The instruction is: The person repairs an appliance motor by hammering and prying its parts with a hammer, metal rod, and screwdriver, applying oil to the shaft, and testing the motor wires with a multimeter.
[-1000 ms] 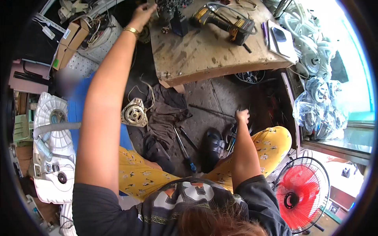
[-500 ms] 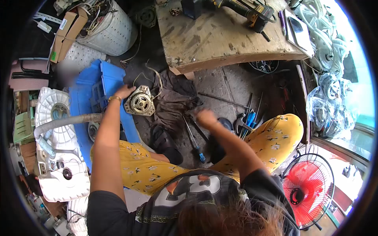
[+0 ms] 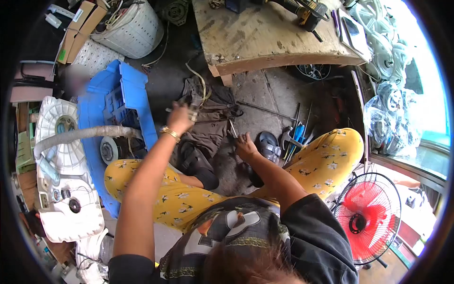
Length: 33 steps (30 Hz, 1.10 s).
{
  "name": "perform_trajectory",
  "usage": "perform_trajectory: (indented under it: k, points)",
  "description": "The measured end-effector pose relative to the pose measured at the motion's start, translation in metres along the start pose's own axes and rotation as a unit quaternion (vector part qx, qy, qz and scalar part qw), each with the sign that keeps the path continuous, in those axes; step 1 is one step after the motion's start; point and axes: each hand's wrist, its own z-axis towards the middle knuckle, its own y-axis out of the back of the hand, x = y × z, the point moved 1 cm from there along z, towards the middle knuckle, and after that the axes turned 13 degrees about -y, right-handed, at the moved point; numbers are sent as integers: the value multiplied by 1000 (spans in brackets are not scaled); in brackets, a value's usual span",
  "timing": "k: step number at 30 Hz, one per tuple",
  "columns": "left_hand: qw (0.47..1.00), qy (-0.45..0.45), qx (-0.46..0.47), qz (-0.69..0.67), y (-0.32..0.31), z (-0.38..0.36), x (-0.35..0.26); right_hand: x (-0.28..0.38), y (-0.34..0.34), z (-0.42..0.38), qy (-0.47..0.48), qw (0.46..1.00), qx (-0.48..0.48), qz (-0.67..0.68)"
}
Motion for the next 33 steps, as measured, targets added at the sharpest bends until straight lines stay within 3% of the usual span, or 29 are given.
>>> perform_trajectory:
  k: [2, 5, 6, 10, 12, 16, 19, 22, 23, 26, 28, 32, 33]
  points:
    - [996, -26, 65, -60, -33, -7, -34, 1, -5, -2, -17, 1000, -11, 23]
    - [976, -89, 161, 118, -90, -27, -105, -6, -5, -6, -36, 997, 44, 52]
    - [954, -150, 151, 213, -99, -42, -125, -10, -7, -8, -50, 992, 82, 78]
    - [938, -164, 107, 288, -146, -62, -128, -30, 26, -30, -134, 946, 220, 198]
    - [947, -190, 31, 257, -151, -68, -104, -38, 32, -30, -163, 920, 249, 254]
    - [971, -141, 187, 50, -118, -79, -81, -42, 28, -26, -175, 912, 247, 275]
    - [972, -126, 198, -32, -100, -72, -76, -40, 33, -26, -166, 909, 246, 292]
    - [963, 20, 244, -116, -63, -66, -83, -38, 32, -26, -172, 905, 231, 313]
    - [978, 62, 178, -88, -70, -66, -75, -40, 30, -24, -175, 904, 224, 318]
    - [960, 185, 8, -210, -71, -65, -50, -44, 34, -15, -239, 905, 189, 298]
    - [949, 197, -129, -208, -78, -60, -37, -48, 41, -10, -261, 899, 154, 317]
    - [944, 65, -227, -228, -92, -41, -27, -48, 41, 2, -288, 871, 68, 391]
    - [947, 64, -210, -234, -85, -38, -32, -46, 41, 3, -284, 864, 61, 410]
